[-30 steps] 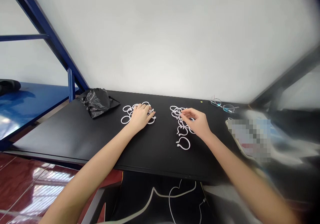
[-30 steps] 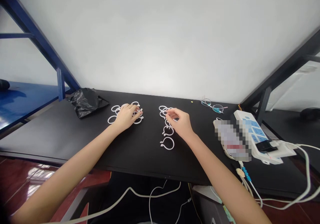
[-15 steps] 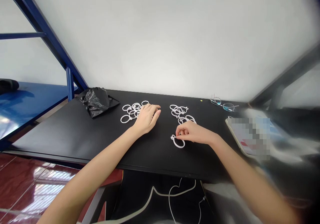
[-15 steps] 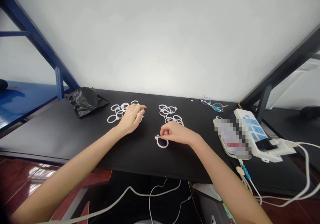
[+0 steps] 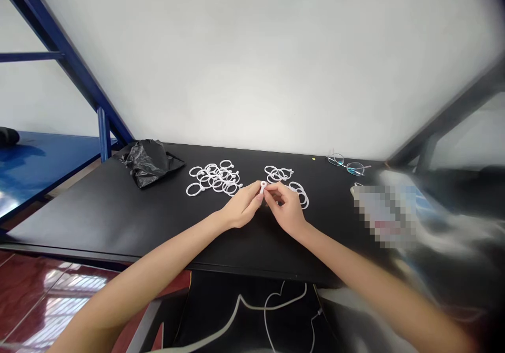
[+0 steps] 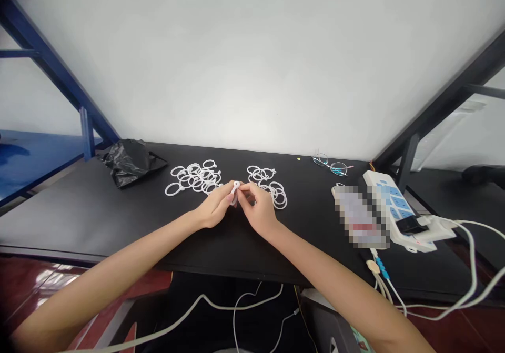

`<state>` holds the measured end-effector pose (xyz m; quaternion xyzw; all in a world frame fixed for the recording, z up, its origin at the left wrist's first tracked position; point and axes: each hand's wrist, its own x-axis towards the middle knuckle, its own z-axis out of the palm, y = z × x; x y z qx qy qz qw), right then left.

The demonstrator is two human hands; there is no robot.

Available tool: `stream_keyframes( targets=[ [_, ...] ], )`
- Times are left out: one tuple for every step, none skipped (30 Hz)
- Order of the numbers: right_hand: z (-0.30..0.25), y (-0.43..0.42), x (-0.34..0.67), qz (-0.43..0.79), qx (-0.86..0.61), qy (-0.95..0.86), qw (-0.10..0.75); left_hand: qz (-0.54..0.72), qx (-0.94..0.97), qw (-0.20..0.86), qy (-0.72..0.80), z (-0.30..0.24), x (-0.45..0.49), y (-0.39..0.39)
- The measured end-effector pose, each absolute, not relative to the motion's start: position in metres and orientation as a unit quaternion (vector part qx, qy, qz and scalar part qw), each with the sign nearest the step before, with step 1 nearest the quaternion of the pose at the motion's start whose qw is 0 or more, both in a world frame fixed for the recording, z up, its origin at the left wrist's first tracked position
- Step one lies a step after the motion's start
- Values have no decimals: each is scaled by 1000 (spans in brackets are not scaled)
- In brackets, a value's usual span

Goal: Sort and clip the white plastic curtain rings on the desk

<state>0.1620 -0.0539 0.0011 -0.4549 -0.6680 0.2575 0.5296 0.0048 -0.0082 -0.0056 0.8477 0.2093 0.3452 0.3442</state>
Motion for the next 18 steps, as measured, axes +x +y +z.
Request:
stream_keyframes(
  targets=[
    [1, -54, 162, 243, -457, -670, 532, 348, 833, 379, 203, -5, 5, -8],
    [1, -53, 162, 234, -459, -669, 536, 345, 819, 414, 198, -4, 5, -8],
    [1, -52, 163, 232, -460, -664, 541, 339, 808, 440, 196, -4, 5, -8],
    [2, -51, 164, 240, -462, -656, 547, 333, 803, 453, 197, -4, 5, -8],
    [3, -50, 166, 258, -461, -646, 551, 330, 807, 448, 199, -4, 5, -7],
    [3, -49, 168, 287, -456, -635, 553, 330, 817, 427, 203, -5, 5, -6],
    [3, -47, 170, 319, -448, -625, 554, 330, 832, 395, 208, -6, 5, -5],
    [3, -46, 171, 351, -439, -615, 553, 328, 848, 359, 213, -8, 4, -5],
    [3, -45, 173, 377, -429, -607, 552, 323, 861, 325, 219, -9, 4, -4],
    [2, -44, 173, 397, -421, -602, 550, 316, 872, 298, 227, -10, 3, -3],
    [0, -43, 173, 409, -415, -600, 548, 307, 879, 279, 235, -10, 2, -3],
    [-1, -43, 173, 415, -412, -599, 547, 301, 882, 267, 245, -10, 2, -3],
    [-2, -43, 172, 417, -411, -601, 545, 300, 883, 257, 255, -10, 1, -3],
    [-3, -44, 171, 414, -411, -604, 543, 305, 881, 244, 266, -9, 1, -3],
    [-4, -45, 169, 408, -412, -609, 542, 315, 879, 227, 276, -8, 1, -3],
    [-5, -47, 168, 396, -414, -618, 539, 327, 878, 205, 284, -7, 0, -3],
    [-6, -48, 166, 379, -416, -629, 536, 340, 877, 176, 289, -6, 0, -3],
    [-6, -50, 165, 360, -417, -641, 535, 353, 877, 146, 291, -5, -1, -3]
  ],
)
